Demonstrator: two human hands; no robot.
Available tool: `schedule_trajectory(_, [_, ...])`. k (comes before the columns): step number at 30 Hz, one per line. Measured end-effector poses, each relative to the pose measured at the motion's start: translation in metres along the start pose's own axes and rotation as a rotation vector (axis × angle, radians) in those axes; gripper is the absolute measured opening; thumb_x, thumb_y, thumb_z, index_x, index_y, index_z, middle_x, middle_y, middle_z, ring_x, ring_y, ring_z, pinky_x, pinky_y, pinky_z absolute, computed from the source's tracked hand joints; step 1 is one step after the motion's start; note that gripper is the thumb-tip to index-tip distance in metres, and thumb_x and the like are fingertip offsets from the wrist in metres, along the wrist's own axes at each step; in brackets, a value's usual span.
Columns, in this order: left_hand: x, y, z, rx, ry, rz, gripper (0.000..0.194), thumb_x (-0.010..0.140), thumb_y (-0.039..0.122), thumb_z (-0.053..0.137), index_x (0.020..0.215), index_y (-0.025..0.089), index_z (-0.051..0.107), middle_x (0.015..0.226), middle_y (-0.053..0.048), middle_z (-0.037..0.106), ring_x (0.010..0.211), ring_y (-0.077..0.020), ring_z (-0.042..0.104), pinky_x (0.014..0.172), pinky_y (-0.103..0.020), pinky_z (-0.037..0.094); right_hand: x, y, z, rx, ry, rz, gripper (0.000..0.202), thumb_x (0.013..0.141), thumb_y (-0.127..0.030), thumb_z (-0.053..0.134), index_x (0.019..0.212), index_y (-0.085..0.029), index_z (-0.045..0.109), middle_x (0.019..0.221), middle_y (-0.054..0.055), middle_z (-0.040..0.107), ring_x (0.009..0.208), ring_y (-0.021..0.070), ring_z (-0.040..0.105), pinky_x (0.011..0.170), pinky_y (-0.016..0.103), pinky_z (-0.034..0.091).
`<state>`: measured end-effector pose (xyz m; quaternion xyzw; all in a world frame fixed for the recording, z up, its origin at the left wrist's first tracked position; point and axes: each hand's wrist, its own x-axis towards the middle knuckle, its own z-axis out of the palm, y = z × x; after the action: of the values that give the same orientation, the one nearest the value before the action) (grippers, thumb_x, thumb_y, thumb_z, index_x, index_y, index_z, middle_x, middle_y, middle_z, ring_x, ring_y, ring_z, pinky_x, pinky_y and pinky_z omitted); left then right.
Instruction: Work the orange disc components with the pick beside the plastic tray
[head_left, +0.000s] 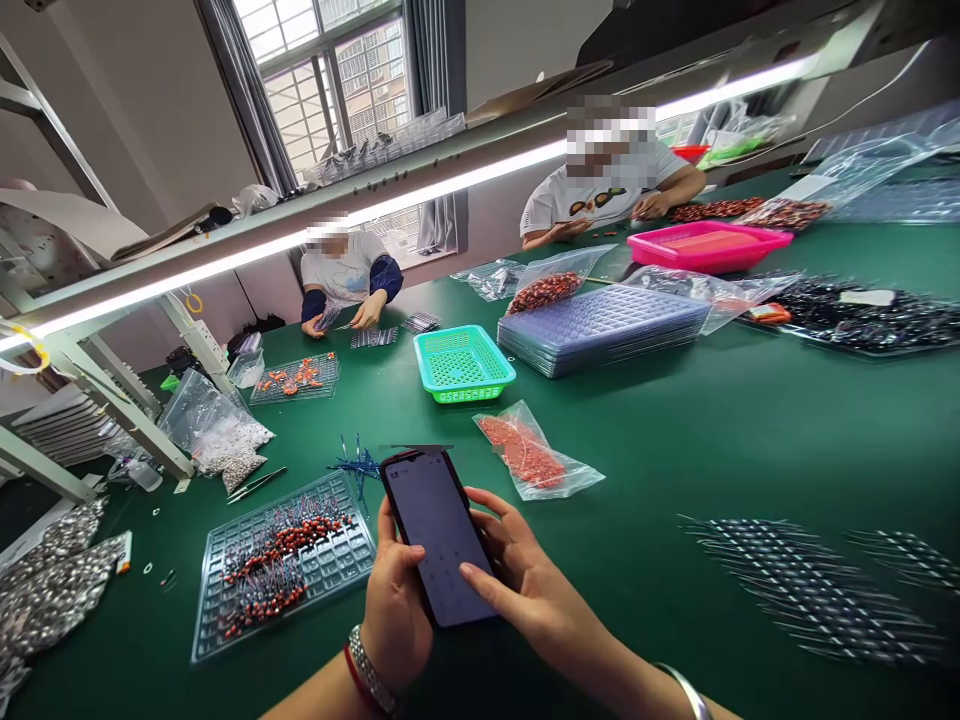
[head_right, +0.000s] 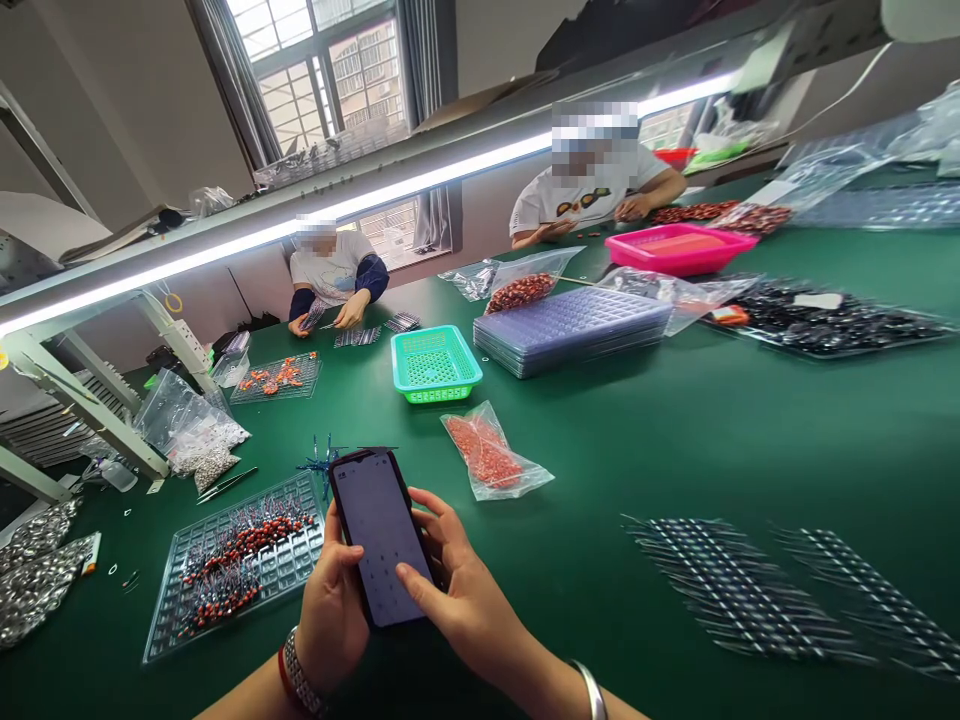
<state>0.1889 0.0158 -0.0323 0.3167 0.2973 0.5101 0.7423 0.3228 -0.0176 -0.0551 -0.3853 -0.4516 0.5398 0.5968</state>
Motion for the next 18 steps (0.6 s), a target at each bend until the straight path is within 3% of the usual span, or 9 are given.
schedule_trajectory(18, [0.0004, 0.0002, 0.0008, 0.002, 0.015, -0.006, 0.065, 0.072, 0.019, 0.059, 0.134, 0.028, 0.043, 0.116, -0.005, 0.066, 0.098, -0.0223, 0.063, 0.092, -0.038, 0.047, -0.0005, -0.0004, -0.0001, -0.019, 0.008, -0.013, 0.065, 0.085, -0.046, 0.067, 0.136, -0.031, 0.03, 0.13, 0.012, 0.055, 0.119, 0.0287, 0.058, 0.098, 0.046, 0.049])
